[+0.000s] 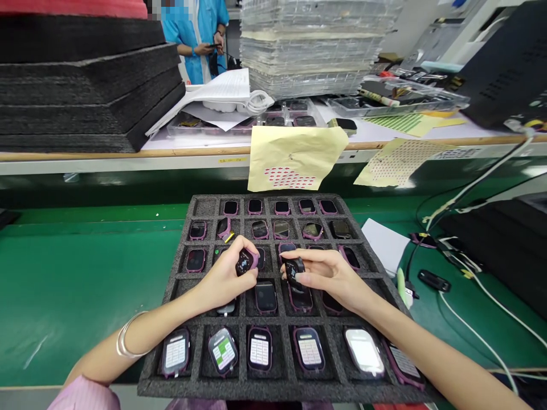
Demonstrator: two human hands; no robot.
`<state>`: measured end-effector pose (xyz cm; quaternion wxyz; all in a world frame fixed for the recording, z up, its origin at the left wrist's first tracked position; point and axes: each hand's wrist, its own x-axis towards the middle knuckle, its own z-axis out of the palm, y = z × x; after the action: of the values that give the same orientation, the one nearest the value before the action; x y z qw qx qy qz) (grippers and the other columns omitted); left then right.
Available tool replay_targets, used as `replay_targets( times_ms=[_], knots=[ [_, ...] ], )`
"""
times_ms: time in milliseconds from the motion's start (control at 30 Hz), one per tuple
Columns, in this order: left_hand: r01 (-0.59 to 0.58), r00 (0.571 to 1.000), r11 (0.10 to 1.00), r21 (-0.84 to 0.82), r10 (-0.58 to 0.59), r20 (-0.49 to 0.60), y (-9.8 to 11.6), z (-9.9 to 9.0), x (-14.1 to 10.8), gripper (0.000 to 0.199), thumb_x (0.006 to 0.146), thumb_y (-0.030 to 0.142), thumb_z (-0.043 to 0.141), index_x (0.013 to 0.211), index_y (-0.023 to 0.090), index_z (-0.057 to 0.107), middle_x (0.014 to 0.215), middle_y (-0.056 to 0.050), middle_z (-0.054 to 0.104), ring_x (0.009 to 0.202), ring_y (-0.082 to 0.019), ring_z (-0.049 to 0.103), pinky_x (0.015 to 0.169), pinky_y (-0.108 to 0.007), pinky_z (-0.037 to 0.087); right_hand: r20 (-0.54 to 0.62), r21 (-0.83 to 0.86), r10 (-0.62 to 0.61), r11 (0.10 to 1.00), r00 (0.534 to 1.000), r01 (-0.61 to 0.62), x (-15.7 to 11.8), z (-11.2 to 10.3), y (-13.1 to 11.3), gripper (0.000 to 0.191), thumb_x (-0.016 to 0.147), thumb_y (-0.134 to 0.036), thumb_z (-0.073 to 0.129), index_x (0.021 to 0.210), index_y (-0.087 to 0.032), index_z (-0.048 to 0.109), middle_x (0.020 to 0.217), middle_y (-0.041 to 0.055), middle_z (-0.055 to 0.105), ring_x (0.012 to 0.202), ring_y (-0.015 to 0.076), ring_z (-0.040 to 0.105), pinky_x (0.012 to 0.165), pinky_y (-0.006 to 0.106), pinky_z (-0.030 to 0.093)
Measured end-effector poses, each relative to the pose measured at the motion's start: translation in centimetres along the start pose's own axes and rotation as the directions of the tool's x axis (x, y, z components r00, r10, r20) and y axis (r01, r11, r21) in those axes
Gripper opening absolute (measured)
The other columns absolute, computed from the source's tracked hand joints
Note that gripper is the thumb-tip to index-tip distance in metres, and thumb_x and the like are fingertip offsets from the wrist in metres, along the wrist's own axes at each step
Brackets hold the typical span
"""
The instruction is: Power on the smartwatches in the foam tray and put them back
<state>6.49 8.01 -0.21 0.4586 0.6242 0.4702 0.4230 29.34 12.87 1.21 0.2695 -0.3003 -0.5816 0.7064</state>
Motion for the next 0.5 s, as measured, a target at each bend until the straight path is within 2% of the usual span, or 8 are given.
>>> replay_targets(
  times_ms=[200, 500],
  knots=[
    [-0.027, 1.000, 1.000, -0.013, 0.027, -0.015, 0.15, 0.02, 0.01, 0.022, 0.077, 0.006, 0.052, 0.092, 0.020, 0.045, 0.084, 0.002, 0.047, 0.077, -0.013, 0.045, 0.072, -0.026, 0.037, 0.043, 0.004, -0.005, 1.000, 0.999, 0.005, -0.09, 0.00, -0.07, 0.036, 0.077, -0.022, 0.076, 0.112, -0.022, 0.071, 0.104, 0.0060, 0.072, 0.095, 0.0209, 0.068, 0.089, 0.033, 0.053],
    [-0.050, 0.998, 0.998, -0.031, 0.049, -0.026, 0.00, 0.02, -0.07, 0.024, 0.075, 0.005, 0.052, 0.092, 0.020, 0.045, 0.083, 0.002, 0.045, 0.076, -0.013, 0.043, 0.072, -0.025, 0.037, 0.052, -0.040, 0.002, 0.999, 0.999, 0.000, -0.20, 0.07, -0.39, 0.036, 0.076, -0.023, 0.077, 0.112, -0.021, 0.071, 0.106, 0.0071, 0.071, 0.098, 0.0215, 0.066, 0.089, 0.033, 0.051]
  ],
)
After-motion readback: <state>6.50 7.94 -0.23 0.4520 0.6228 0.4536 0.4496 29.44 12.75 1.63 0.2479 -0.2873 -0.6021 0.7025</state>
